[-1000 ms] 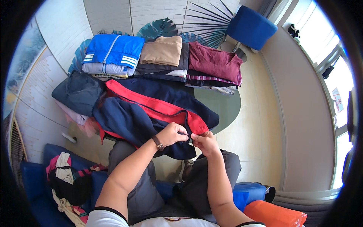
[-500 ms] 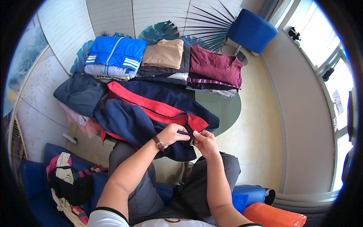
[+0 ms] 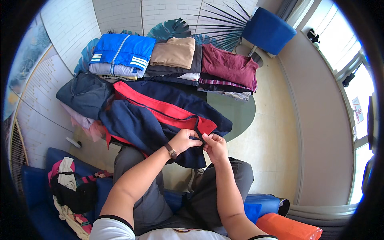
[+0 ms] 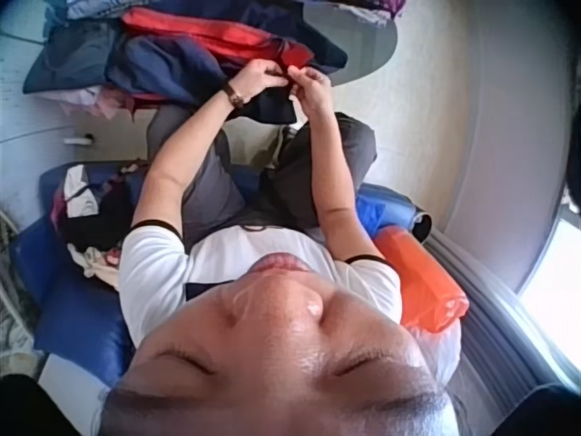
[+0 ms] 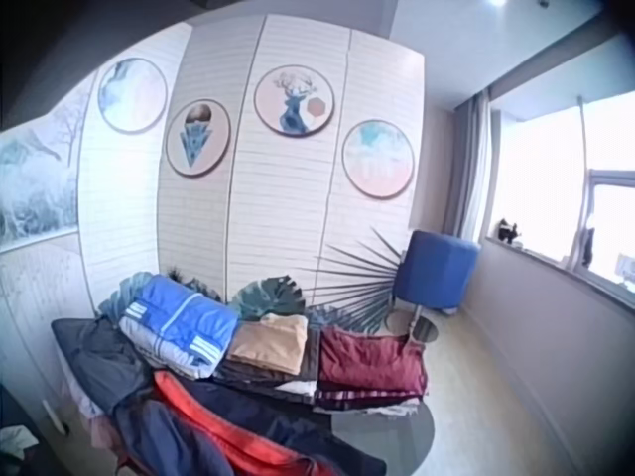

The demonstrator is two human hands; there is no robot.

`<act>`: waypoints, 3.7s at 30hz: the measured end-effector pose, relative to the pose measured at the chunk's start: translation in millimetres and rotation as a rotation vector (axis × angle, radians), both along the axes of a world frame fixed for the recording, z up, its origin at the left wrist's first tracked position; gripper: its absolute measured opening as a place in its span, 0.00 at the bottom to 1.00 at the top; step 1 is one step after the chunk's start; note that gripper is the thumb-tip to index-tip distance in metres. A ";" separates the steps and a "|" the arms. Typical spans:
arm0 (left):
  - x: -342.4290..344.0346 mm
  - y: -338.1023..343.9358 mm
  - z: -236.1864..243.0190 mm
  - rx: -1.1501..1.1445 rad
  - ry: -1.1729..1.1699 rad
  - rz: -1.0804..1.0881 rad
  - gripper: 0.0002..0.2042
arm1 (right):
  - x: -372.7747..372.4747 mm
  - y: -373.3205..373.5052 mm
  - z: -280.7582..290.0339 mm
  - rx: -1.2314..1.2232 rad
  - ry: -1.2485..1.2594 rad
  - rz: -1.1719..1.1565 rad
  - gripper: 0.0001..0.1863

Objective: The person folds several garments on a glass table, including a dark blue jacket and a black shirt. They smooth, fold, and stack the items one by one, then place the folded pieces into a blue bag.

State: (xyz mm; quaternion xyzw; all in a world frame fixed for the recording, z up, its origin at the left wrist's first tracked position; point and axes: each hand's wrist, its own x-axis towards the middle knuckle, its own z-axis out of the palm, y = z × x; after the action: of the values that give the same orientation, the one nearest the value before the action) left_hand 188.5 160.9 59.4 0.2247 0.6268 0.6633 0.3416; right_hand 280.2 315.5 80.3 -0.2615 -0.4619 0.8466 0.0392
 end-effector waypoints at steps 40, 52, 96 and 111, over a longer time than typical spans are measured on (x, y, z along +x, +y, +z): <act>19.9 24.9 23.3 -0.055 0.485 0.396 0.13 | -9.5 -40.3 11.9 1.225 0.023 -0.249 0.20; -1.6 7.6 -6.4 0.095 0.131 0.267 0.11 | 7.1 -33.5 19.1 1.080 0.105 0.046 0.18; -27.0 19.1 20.5 0.076 0.025 -0.260 0.10 | 13.0 -11.4 23.6 1.253 0.373 -0.076 0.06; -21.6 13.6 27.0 0.138 -0.090 -0.215 0.09 | 11.5 -3.8 14.9 0.671 0.177 -0.085 0.09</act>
State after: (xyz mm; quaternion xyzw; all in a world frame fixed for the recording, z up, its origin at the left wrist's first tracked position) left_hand 166.9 174.5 86.5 0.2836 0.5362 0.6736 0.4223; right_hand 291.7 311.7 95.1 -0.1786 -0.6979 0.6648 0.1980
